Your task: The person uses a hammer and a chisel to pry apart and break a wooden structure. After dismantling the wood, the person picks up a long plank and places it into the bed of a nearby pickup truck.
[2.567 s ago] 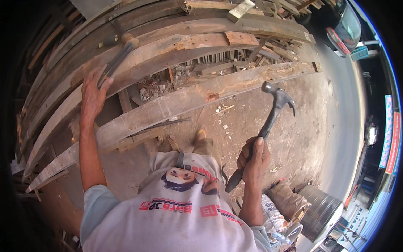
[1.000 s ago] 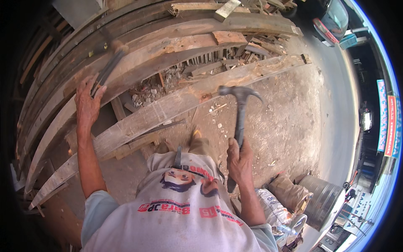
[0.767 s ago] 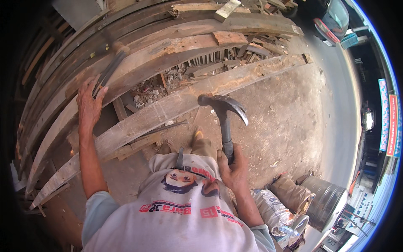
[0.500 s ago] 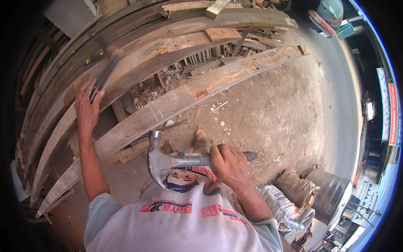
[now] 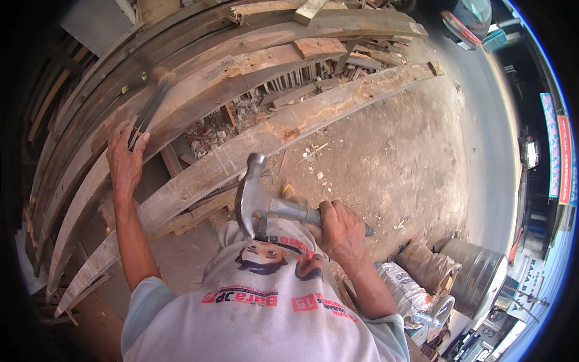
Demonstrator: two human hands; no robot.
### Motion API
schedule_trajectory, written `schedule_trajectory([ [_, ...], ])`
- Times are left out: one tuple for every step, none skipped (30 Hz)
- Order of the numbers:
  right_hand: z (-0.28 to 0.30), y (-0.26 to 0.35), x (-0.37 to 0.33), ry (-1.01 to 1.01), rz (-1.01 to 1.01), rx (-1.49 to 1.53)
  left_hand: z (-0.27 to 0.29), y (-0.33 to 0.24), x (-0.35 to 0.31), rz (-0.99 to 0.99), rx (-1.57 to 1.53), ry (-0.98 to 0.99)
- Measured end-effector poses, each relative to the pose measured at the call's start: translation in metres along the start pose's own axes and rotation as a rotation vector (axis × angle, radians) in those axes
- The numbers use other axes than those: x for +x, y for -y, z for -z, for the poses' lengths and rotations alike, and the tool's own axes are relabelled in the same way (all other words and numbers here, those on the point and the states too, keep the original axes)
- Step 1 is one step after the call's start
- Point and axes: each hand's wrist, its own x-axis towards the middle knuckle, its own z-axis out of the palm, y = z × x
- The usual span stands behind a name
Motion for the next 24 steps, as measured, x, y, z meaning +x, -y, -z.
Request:
schedule_trajectory([
  [-0.004,0.001,0.002,0.048,-0.141,0.037,0.001,-0.003,0.001,0.002,-0.012,0.006],
  [-0.006,0.002,0.004,0.095,-0.281,0.075,0.001,-0.005,0.002,0.005,-0.025,0.012],
  [-0.008,0.003,0.008,0.145,-0.413,0.115,0.001,-0.004,0.002,-0.008,-0.028,0.013],
  [0.0,0.016,0.011,0.155,-0.471,0.205,0.0,-0.002,0.004,-0.022,-0.031,0.014],
  [0.002,0.019,0.009,0.112,-0.351,0.213,0.0,-0.001,0.005,-0.037,-0.034,0.016],
  [0.004,0.023,0.007,0.068,-0.233,0.222,0.001,0.0,0.004,-0.036,-0.025,0.009],
  [0.005,0.025,0.007,0.024,-0.116,0.231,0.001,-0.001,0.003,-0.036,-0.017,0.003],
  [0.008,0.026,0.007,-0.016,0.032,0.191,0.001,-0.001,0.003,-0.037,-0.009,-0.004],
  [0.008,0.019,0.005,-0.033,0.088,0.132,0.001,-0.001,0.002,-0.036,-0.011,-0.004],
  [0.005,0.008,0.001,-0.05,0.142,0.072,0.002,-0.001,0.002,-0.037,-0.013,-0.004],
  [-0.001,0.001,0.0,-0.067,0.197,0.011,0.002,-0.001,0.002,-0.037,-0.016,-0.004],
  [-0.009,-0.005,0.003,-0.088,0.069,0.016,0.002,0.0,0.002,-0.041,-0.026,-0.004],
  [-0.014,-0.006,0.001,-0.074,-0.1,0.068,0.001,0.001,0.002,-0.045,-0.036,-0.004],
  [-0.018,-0.006,-0.001,-0.06,-0.268,0.12,0.001,0.002,0.002,-0.048,-0.046,-0.004],
  [-0.02,-0.006,0.001,-0.041,-0.425,0.175,0.0,0.001,0.001,-0.049,-0.041,-0.018],
  [-0.018,-0.002,-0.001,-0.09,-0.496,0.306,-0.002,-0.001,0.001,-0.049,-0.036,-0.032],
  [-0.017,-0.003,0.002,-0.165,-0.525,0.55,-0.003,-0.001,0.001,-0.05,-0.031,-0.045],
  [-0.017,-0.003,0.003,-0.245,-0.559,0.799,-0.003,0.0,0.001,-0.055,-0.032,-0.049],
  [-0.016,-0.002,0.004,-0.326,-0.589,1.048,-0.004,0.002,0.0,-0.06,-0.034,-0.053],
  [-0.012,0.003,0.009,-0.367,-0.59,1.074,-0.003,0.004,0.0,-0.065,-0.035,-0.057],
  [-0.009,0.003,0.012,-0.381,-0.622,1.167,-0.003,0.004,0.0,-0.064,-0.032,-0.054],
  [-0.006,0.001,0.015,-0.394,-0.652,1.26,-0.003,0.004,0.0,-0.062,-0.028,-0.052],
  [-0.004,-0.002,0.017,-0.406,-0.681,1.353,-0.003,0.004,-0.001,-0.059,-0.025,-0.05],
  [-0.007,-0.008,0.018,-0.383,-0.701,1.425,-0.002,0.002,0.0,-0.06,-0.023,-0.046],
])
